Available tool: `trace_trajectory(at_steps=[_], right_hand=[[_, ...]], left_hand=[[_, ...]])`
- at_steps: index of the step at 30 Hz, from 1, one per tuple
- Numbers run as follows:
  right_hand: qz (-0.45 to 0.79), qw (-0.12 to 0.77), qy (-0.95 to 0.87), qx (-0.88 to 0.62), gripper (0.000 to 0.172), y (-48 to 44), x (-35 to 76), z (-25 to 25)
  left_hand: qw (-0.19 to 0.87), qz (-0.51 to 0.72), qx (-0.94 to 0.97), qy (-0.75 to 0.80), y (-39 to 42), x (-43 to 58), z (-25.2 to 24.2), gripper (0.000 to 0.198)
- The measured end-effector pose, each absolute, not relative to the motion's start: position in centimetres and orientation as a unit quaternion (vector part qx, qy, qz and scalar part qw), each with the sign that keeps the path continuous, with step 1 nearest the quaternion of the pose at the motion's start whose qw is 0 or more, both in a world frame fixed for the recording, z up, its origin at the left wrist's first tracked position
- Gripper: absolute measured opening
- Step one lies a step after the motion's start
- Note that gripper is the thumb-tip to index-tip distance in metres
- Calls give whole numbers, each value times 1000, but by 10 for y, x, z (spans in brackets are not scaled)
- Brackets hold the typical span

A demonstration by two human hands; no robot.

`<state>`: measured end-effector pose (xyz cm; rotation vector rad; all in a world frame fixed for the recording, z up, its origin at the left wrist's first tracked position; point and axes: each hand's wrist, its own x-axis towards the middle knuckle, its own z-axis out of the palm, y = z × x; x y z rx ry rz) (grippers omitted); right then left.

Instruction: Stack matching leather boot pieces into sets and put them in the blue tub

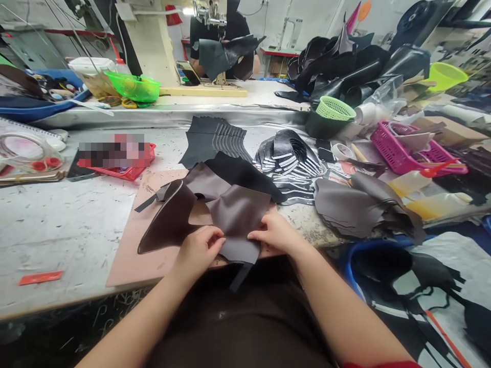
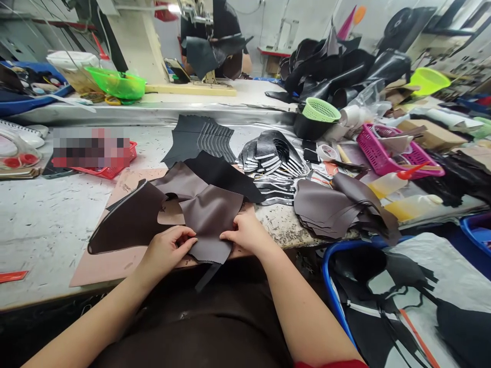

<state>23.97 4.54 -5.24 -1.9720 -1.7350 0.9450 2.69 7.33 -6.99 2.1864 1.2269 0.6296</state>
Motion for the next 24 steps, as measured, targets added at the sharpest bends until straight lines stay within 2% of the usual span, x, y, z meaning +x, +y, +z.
trace_trajectory(at_steps=[7, 12, 14, 16, 19, 22, 24], right_hand=[[314, 171, -624, -695, 22, 45, 240, -53], [290, 164, -630, -702, 25, 45, 237, -52], [279, 164, -634, -703, 28, 45, 237, -52], [273, 165, -641, -698, 29, 45, 236, -52], [274, 172, -656, -682, 16, 45, 237, -52], [273, 181, -668, -668, 27, 46, 240, -50], [269, 174, -677, -662, 16, 47, 241, -45]], left_hand=[[227, 230, 833, 450, 71, 28, -68, 4], [169, 217, 860, 430, 68, 27, -70, 9], [138, 211, 872, 421, 65, 28, -69, 15], [64, 212, 899, 377, 63, 31, -65, 22], [-61, 208, 949, 231, 59, 40, -62, 32], [-41, 151, 977, 145, 54, 50, -68, 39], [-16, 113, 984, 139, 50, 52, -76, 62]])
